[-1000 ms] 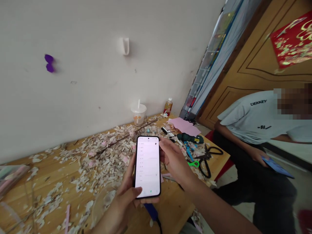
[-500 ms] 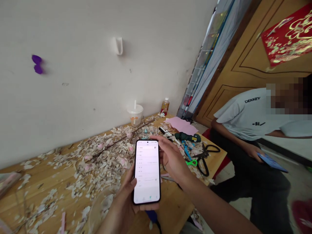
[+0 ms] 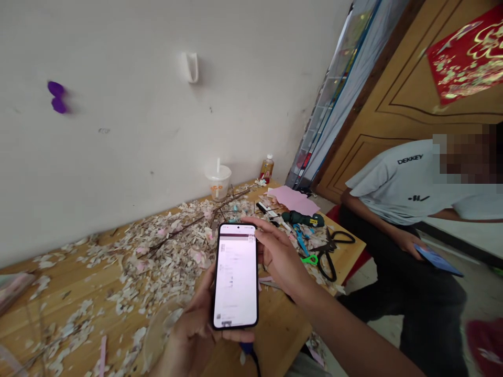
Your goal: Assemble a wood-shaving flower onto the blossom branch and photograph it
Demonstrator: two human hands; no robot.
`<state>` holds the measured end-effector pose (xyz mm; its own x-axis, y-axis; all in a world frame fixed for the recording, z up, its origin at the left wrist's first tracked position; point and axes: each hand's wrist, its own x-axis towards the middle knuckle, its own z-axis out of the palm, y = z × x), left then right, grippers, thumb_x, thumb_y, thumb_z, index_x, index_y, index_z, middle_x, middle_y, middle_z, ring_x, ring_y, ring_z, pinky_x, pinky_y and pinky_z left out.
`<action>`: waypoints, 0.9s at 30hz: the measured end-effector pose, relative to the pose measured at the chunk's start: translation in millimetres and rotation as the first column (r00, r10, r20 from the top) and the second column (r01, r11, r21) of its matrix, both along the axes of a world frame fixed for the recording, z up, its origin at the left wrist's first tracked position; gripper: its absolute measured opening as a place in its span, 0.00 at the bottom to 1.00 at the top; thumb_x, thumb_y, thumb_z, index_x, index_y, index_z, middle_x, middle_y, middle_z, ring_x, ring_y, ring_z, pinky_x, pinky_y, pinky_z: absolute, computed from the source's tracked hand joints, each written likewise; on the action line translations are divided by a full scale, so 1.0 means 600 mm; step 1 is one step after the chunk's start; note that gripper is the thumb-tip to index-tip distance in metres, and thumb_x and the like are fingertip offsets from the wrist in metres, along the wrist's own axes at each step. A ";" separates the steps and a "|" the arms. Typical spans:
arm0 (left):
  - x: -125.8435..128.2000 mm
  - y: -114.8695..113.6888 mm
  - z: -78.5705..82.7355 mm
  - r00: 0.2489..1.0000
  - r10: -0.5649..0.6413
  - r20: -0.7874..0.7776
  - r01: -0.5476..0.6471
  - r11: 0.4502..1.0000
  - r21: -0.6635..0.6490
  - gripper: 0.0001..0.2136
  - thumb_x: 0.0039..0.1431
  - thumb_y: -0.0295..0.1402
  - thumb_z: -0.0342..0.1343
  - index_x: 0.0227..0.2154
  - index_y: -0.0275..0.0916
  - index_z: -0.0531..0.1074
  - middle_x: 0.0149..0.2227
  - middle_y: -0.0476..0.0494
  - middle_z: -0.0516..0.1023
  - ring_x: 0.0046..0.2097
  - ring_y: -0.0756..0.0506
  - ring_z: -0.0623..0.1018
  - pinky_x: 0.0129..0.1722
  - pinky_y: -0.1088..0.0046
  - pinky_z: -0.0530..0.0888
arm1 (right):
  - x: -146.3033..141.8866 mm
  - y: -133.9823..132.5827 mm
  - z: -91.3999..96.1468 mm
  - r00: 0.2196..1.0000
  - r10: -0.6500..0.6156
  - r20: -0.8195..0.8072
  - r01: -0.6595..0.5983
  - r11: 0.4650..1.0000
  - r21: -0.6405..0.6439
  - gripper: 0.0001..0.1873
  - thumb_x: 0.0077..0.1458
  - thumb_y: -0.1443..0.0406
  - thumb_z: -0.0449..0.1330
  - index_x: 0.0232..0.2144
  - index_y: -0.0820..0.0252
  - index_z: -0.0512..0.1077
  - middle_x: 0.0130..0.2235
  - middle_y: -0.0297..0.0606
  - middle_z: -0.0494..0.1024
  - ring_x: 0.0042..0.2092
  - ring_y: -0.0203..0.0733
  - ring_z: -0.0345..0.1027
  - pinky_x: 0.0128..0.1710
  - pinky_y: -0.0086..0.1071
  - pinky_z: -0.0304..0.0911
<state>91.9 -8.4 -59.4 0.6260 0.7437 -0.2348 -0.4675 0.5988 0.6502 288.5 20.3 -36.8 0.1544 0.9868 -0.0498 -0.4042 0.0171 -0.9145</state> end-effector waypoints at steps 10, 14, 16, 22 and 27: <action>-0.006 -0.002 -0.014 1.000 -0.024 -0.012 0.024 1.000 -0.008 0.42 0.44 0.24 0.52 0.67 0.50 0.60 0.62 0.39 0.71 0.53 0.32 0.75 0.43 0.46 0.80 | 0.002 0.001 -0.007 1.000 -0.014 -0.008 0.014 1.000 0.015 0.19 0.55 0.57 0.66 0.49 0.53 0.79 0.37 0.36 0.84 0.33 0.40 0.76 0.35 0.34 0.72; -0.004 -0.003 -0.012 0.999 -0.032 -0.029 0.031 0.999 -0.022 0.43 0.44 0.25 0.53 0.68 0.50 0.58 0.62 0.38 0.71 0.53 0.31 0.75 0.44 0.42 0.80 | -0.002 0.001 -0.006 0.999 -0.029 0.023 0.028 0.999 0.016 0.17 0.56 0.57 0.67 0.47 0.53 0.79 0.34 0.34 0.83 0.33 0.38 0.76 0.34 0.31 0.71; -0.002 -0.003 -0.012 0.999 -0.020 -0.040 0.020 1.000 -0.021 0.43 0.43 0.25 0.54 0.68 0.51 0.59 0.62 0.38 0.71 0.52 0.31 0.76 0.43 0.41 0.80 | -0.001 0.001 -0.005 0.999 -0.026 0.024 0.025 1.000 0.019 0.17 0.56 0.56 0.68 0.47 0.53 0.79 0.37 0.35 0.84 0.34 0.39 0.76 0.35 0.31 0.71; 0.002 -0.002 -0.009 0.998 -0.015 -0.065 0.013 1.000 -0.017 0.41 0.45 0.26 0.54 0.67 0.49 0.61 0.60 0.37 0.73 0.48 0.31 0.78 0.40 0.42 0.81 | 0.006 0.001 -0.003 0.999 0.018 0.031 -0.019 1.000 0.003 0.21 0.58 0.50 0.64 0.49 0.53 0.78 0.43 0.39 0.84 0.37 0.45 0.78 0.35 0.36 0.71; -0.002 0.002 -0.001 0.997 0.032 -0.077 -0.034 0.999 -0.025 0.41 0.48 0.27 0.56 0.69 0.50 0.57 0.58 0.37 0.74 0.49 0.31 0.78 0.41 0.44 0.82 | -0.004 -0.018 -0.009 0.996 0.066 0.058 -0.066 0.998 -0.004 0.24 0.60 0.55 0.64 0.58 0.47 0.70 0.47 0.35 0.82 0.47 0.45 0.77 0.46 0.37 0.69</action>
<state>91.0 -7.4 -59.9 0.5808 0.7563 -0.3011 -0.4366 0.6016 0.6689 286.2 9.4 -42.3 0.0915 0.9948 -0.0447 -0.3507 -0.0098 -0.9364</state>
